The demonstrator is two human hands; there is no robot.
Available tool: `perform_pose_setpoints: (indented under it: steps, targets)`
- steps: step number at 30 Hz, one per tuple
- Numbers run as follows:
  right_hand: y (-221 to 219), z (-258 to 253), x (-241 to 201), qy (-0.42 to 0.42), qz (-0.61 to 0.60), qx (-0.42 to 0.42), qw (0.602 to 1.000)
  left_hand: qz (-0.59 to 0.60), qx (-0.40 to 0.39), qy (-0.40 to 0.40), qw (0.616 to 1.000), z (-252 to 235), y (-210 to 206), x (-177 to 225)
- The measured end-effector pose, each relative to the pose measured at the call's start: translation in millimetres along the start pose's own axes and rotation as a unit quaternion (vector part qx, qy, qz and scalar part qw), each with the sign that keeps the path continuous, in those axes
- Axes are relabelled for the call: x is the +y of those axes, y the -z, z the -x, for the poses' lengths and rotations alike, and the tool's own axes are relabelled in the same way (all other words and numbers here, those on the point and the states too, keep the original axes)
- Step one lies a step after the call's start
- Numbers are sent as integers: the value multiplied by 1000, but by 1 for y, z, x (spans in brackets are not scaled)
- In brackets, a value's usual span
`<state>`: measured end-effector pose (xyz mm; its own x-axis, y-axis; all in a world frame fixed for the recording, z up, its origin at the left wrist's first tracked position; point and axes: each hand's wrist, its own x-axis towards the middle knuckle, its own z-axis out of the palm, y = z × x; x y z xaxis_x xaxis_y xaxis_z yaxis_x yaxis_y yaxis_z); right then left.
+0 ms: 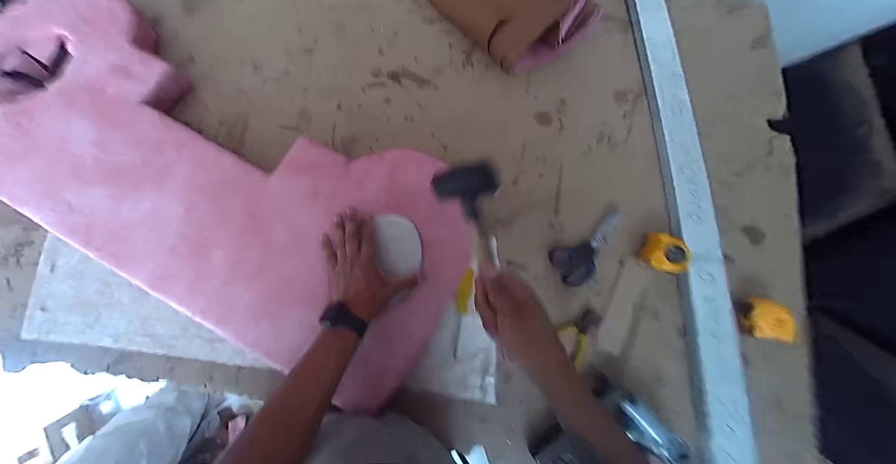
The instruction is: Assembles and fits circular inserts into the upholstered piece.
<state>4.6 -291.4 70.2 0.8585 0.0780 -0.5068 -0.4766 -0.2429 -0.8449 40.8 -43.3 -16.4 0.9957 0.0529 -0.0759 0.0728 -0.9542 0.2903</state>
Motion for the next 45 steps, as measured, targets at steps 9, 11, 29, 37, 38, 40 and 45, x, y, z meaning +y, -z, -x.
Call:
perform_pose_setpoints:
  steps: [9,11,29,37,38,40,45]
  targets:
    - [3,-45,-54,284,-297,111,905,24,-25,-7,999,-1,13,12]
    - [3,-43,-50,253,-310,126,908,107,-6,-12,994,-10,31,-18]
    - [-63,25,7,6,98,232,968,209,-1,-204,956,45,37,-103]
    - [-124,-53,-41,-4,287,203,936,258,18,-215,942,42,30,-118]
    - [-123,-56,-39,-6,289,200,936,273,22,-203,940,38,31,-120]
    - [-117,-63,-38,-8,272,198,942,295,31,-183,937,27,33,-123]
    - [-105,-75,-39,-59,214,201,954,321,7,-156,934,-2,38,-118]
